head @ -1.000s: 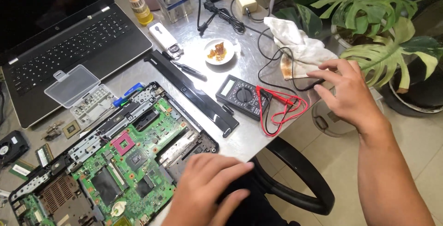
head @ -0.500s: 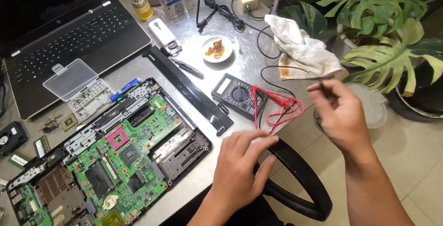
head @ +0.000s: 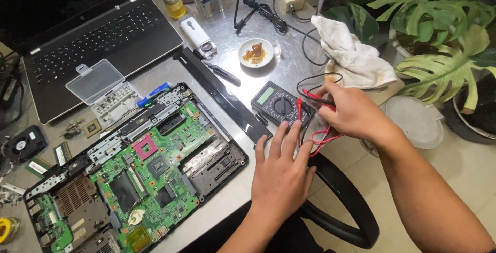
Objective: The person installs a motherboard into a laptop chassis and uses a digital multimeter to test for electrical continuity across various components.
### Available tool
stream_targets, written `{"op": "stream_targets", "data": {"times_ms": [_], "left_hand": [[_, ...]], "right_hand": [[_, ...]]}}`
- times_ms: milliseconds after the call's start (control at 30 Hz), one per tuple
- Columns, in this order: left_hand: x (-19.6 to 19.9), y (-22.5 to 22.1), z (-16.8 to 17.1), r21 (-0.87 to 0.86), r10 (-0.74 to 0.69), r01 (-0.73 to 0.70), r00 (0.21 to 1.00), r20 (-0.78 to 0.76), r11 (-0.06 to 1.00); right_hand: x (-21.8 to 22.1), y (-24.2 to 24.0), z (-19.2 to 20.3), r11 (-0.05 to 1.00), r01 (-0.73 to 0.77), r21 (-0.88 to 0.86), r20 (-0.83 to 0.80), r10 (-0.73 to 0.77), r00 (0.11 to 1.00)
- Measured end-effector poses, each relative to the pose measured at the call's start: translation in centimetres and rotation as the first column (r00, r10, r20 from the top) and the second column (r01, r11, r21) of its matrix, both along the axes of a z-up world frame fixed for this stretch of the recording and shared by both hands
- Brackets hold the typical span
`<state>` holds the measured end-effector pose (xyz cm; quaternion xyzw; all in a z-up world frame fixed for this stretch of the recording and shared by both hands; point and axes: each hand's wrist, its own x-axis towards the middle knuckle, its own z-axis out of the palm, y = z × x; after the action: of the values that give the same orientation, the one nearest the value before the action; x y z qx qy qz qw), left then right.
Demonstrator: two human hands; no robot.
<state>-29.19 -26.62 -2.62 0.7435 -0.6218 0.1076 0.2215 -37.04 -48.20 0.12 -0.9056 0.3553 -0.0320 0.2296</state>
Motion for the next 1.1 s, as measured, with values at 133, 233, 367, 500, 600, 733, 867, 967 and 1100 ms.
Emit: {"op": "stream_targets", "data": {"times_ms": [133,233,367,500,600,733,867,967,1100], "left_hand": [[0.0,0.2,0.0,-0.018,0.007,-0.007,1.000,0.001,1.000],[0.0,0.3,0.1,-0.031,0.015,-0.014,1.000,0.006,0.999],[-0.1,0.5,0.0,-0.051,0.015,-0.014,1.000,0.014,0.999],[0.0,0.5,0.0,-0.051,0.018,-0.017,0.999,0.026,0.999],[-0.1,0.5,-0.2,-0.047,0.024,-0.022,0.999,0.028,0.999],[-0.2,0.5,-0.5,-0.058,0.036,-0.035,0.999,0.012,0.998],[-0.1,0.6,-0.5,-0.050,0.036,-0.035,0.999,0.010,0.998],[-0.2,0.5,-0.7,-0.052,0.039,-0.040,0.999,-0.018,0.998],[-0.3,0.4,-0.8,-0.041,0.062,-0.065,0.995,-0.078,0.997]], "right_hand": [[-0.3,2.2,1.5,0.793,0.117,0.597,0.281,-0.344,0.896],[-1.6,2.0,-0.6,0.683,-0.137,0.717,0.582,-0.479,0.657],[-2.7,2.0,-1.8,0.633,-0.180,0.753,0.640,-0.639,0.427],[-4.3,0.6,-2.3,0.827,0.025,0.561,0.802,-0.551,0.231],[-6.4,-0.8,-1.8,0.893,0.165,0.418,0.899,-0.433,0.070],[-9.8,-2.6,-1.0,0.883,0.468,0.041,0.983,-0.120,0.140],[-15.3,-7.1,-3.2,0.863,0.502,-0.062,0.972,-0.062,0.227],[-21.1,-11.2,-6.7,0.548,0.790,-0.274,0.861,-0.226,0.456],[-24.6,-12.3,-7.1,0.790,0.482,0.379,0.835,-0.516,0.190]]}}
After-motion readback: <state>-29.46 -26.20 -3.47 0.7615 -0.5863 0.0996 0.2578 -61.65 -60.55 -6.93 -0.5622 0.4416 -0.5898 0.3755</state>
